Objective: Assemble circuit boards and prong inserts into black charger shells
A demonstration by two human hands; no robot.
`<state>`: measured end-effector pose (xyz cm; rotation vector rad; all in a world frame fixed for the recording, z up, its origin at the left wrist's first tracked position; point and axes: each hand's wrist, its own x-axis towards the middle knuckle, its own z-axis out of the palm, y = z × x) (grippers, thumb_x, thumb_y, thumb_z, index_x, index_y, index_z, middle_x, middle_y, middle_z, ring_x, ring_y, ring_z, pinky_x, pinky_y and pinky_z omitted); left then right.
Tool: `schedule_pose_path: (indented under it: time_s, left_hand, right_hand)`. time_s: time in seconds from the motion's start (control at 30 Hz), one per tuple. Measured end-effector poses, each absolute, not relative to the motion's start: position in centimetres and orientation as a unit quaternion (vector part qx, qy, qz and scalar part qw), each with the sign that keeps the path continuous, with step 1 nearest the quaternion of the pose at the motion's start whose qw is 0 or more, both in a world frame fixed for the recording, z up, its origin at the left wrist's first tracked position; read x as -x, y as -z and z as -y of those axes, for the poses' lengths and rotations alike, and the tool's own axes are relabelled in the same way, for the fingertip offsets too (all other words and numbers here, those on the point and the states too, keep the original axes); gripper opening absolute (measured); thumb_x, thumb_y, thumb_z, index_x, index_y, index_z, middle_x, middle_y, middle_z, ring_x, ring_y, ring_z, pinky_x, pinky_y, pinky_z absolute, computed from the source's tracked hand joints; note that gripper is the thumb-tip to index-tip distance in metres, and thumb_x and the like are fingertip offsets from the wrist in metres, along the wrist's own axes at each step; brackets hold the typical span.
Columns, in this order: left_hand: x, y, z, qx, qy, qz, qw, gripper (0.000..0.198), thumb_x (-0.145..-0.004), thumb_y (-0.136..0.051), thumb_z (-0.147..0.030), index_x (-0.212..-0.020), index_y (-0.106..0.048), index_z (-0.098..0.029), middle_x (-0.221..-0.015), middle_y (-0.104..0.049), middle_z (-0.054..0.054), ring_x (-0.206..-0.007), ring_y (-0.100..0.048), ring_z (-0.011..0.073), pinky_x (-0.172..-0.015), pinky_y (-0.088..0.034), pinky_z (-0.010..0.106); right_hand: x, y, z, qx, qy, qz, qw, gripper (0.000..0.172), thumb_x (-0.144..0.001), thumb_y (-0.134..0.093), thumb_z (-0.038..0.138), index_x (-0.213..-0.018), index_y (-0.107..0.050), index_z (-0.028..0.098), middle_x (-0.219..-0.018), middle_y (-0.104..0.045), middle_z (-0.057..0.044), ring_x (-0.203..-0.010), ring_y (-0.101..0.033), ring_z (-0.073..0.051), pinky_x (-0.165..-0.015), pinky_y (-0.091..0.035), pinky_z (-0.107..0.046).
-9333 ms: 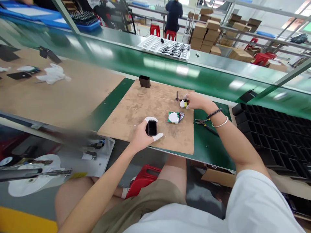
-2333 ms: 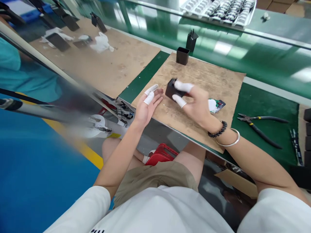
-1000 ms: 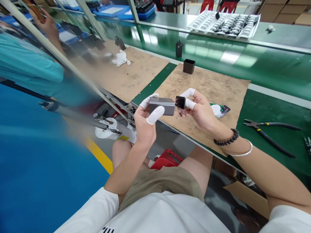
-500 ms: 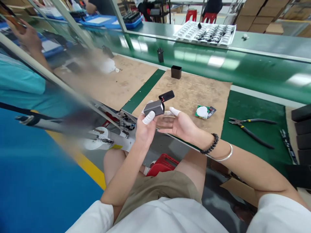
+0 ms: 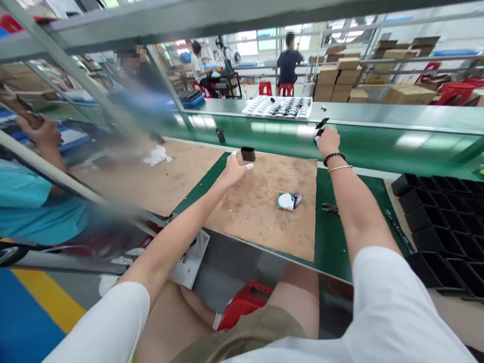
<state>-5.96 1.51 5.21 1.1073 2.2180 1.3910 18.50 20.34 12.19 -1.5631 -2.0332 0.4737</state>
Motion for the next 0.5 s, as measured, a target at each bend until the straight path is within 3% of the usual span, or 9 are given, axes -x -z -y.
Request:
schedule_pose_path:
  time_s: [0.1,0.2,0.37,0.43,0.5]
  left_hand:
    - [6.5,-6.3,-6.0,-0.342,-0.46,-0.806,0.151,0.097,-0.07,-0.087,-0.025,-0.15,-0.037,-0.006,-0.154,-0.046,0.029,-0.151,-0.042,0.0399,-0.123,-0.037,0.045]
    - [6.4,-5.9,-8.9,-0.305,-0.441,-0.832,0.143,0.099,-0.068,-0.089,-0.03,-0.149,-0.037,-0.007,-0.155,-0.045,0.031,-0.151,-0.042,0.0414,-0.122,-0.039,0.047]
    - [6.4,-4.7,-10.3,-0.309,-0.439,-0.834,0.128,0.069,-0.078,-0.08,-0.022,-0.137,-0.047,-0.01,-0.147,-0.056,0.027,-0.143,-0.052,0.0383,-0.119,-0.041,0.048]
    - [6.0,-4.6,-9.8,-0.336,-0.449,-0.818,0.129,0.064,-0.079,-0.079,-0.02,-0.135,-0.048,-0.012,-0.143,-0.06,0.024,-0.138,-0.057,0.0351,-0.116,-0.044,0.045]
    - [5.3,-4.6,-8.6,-0.374,-0.46,-0.794,0.133,0.066,-0.078,-0.081,-0.019,-0.135,-0.049,-0.014,-0.14,-0.063,0.02,-0.134,-0.06,0.0318,-0.113,-0.045,0.042]
  right_hand:
    - [-20.3,-10.9,-21.8,0.611,-0.18,0.733,0.237,0.035,-0.1,-0.065,0.035,-0.129,-0.063,0.017,-0.137,-0.063,-0.012,-0.122,-0.064,-0.026,-0.106,-0.054,-0.051]
    - [-20.7,-9.7,-22.0,0.614,-0.189,0.739,0.202,0.039,-0.1,-0.065,0.037,-0.133,-0.062,0.017,-0.137,-0.063,-0.012,-0.12,-0.065,-0.026,-0.101,-0.057,-0.049]
    - [-20.3,-11.5,-20.6,0.57,-0.196,0.79,0.115,0.051,-0.098,-0.066,0.036,-0.143,-0.055,0.014,-0.15,-0.053,-0.017,-0.13,-0.059,-0.029,-0.109,-0.052,-0.051]
    - [-19.8,-12.7,-18.8,0.509,-0.24,0.826,0.043,0.055,-0.09,-0.076,0.028,-0.14,-0.059,0.012,-0.143,-0.06,-0.018,-0.122,-0.064,-0.027,-0.103,-0.054,-0.039]
    - [-19.0,-13.2,-15.9,0.427,-0.284,0.856,-0.059,0.058,-0.075,-0.086,0.019,-0.13,-0.068,0.013,-0.125,-0.072,-0.013,-0.105,-0.07,-0.023,-0.087,-0.056,-0.027]
